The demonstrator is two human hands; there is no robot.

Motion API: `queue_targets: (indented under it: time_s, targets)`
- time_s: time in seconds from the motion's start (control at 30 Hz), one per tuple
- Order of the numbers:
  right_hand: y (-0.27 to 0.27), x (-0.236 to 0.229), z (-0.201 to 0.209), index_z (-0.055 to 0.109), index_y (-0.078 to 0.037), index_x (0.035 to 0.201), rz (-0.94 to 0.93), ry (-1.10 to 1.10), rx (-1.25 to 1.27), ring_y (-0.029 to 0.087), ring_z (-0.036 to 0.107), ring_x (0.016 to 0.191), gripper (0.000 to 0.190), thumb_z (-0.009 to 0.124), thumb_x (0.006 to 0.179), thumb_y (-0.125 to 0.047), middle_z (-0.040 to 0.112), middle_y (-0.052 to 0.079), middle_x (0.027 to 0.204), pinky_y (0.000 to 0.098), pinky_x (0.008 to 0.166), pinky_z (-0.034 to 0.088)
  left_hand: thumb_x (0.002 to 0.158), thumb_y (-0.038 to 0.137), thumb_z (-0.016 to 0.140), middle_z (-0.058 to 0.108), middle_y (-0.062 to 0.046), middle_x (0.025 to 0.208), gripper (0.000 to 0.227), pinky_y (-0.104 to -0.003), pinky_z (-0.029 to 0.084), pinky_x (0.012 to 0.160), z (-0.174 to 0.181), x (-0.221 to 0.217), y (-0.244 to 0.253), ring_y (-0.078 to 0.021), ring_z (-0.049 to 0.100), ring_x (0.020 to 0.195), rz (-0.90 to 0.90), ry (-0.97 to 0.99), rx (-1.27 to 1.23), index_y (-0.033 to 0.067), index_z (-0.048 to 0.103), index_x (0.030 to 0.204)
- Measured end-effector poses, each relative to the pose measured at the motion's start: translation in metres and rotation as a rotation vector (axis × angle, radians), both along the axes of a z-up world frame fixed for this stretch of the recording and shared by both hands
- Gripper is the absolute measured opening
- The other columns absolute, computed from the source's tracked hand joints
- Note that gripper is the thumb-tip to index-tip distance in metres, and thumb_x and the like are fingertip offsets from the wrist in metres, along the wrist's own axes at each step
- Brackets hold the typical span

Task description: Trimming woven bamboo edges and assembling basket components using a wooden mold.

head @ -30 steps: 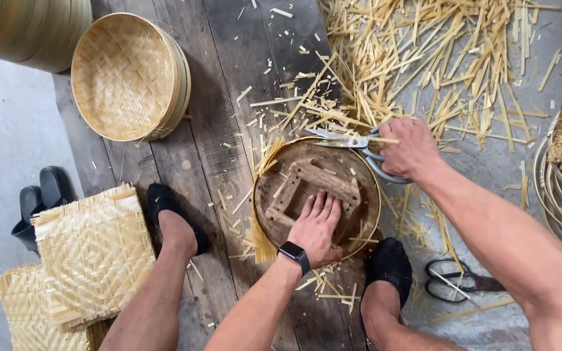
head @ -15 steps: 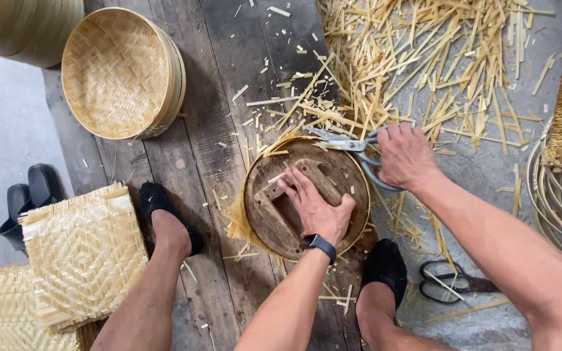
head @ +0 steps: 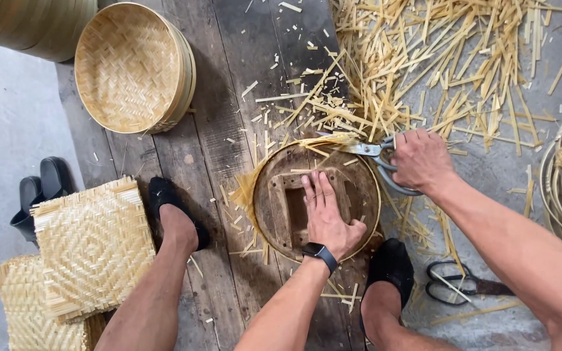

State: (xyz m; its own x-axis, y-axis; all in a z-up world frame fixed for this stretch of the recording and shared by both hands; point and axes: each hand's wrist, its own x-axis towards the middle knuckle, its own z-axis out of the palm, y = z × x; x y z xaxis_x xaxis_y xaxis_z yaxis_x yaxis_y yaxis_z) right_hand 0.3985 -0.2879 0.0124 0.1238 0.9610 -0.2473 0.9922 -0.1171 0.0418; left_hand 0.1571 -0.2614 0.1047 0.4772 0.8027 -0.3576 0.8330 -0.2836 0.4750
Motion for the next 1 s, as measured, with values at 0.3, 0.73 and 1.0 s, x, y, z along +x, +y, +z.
queue_targets:
  time_s: [0.3, 0.73, 1.0]
  targets:
    - [0.02, 0.006, 0.031, 0.063, -0.007, 0.097, -0.038, 0.096, -0.214, 0.018, 0.058, 0.073, 0.041, 0.052, 0.096, -0.046, 0.06, 0.008, 0.081, 0.0341, 0.068, 0.057, 0.06, 0.018, 0.075, 0.006, -0.025, 0.17, 0.123, -0.055, 0.011, 0.126, 0.008, -0.012, 0.011, -0.0431, 0.0, 0.158, -0.158, -0.009, -0.045, -0.0041, 0.006, 0.159]
    - [0.022, -0.001, 0.041, 0.064, -0.006, 0.1, -0.002, 0.025, -0.196, 0.019, 0.063, 0.073, 0.054, 0.057, 0.09, -0.058, 0.065, 0.009, 0.081, 0.032, 0.065, 0.055, 0.058, 0.012, 0.077, 0.01, -0.018, 0.17, 0.122, -0.055, 0.013, 0.127, 0.016, -0.035, 0.028, -0.0363, 0.001, 0.159, -0.518, -0.01, -0.15, 0.0027, 0.01, 0.16]
    - [-0.015, 0.026, -0.011, 0.066, -0.008, 0.089, -0.059, 0.143, -0.116, 0.018, 0.065, 0.068, 0.025, 0.057, 0.099, -0.028, 0.065, 0.006, 0.077, 0.0335, 0.061, 0.057, 0.067, 0.027, 0.077, 0.012, -0.022, 0.173, 0.118, -0.056, 0.011, 0.127, 0.0, -0.038, 0.028, -0.0367, 0.006, 0.16, -0.392, 0.092, -0.135, 0.0035, 0.014, 0.164]
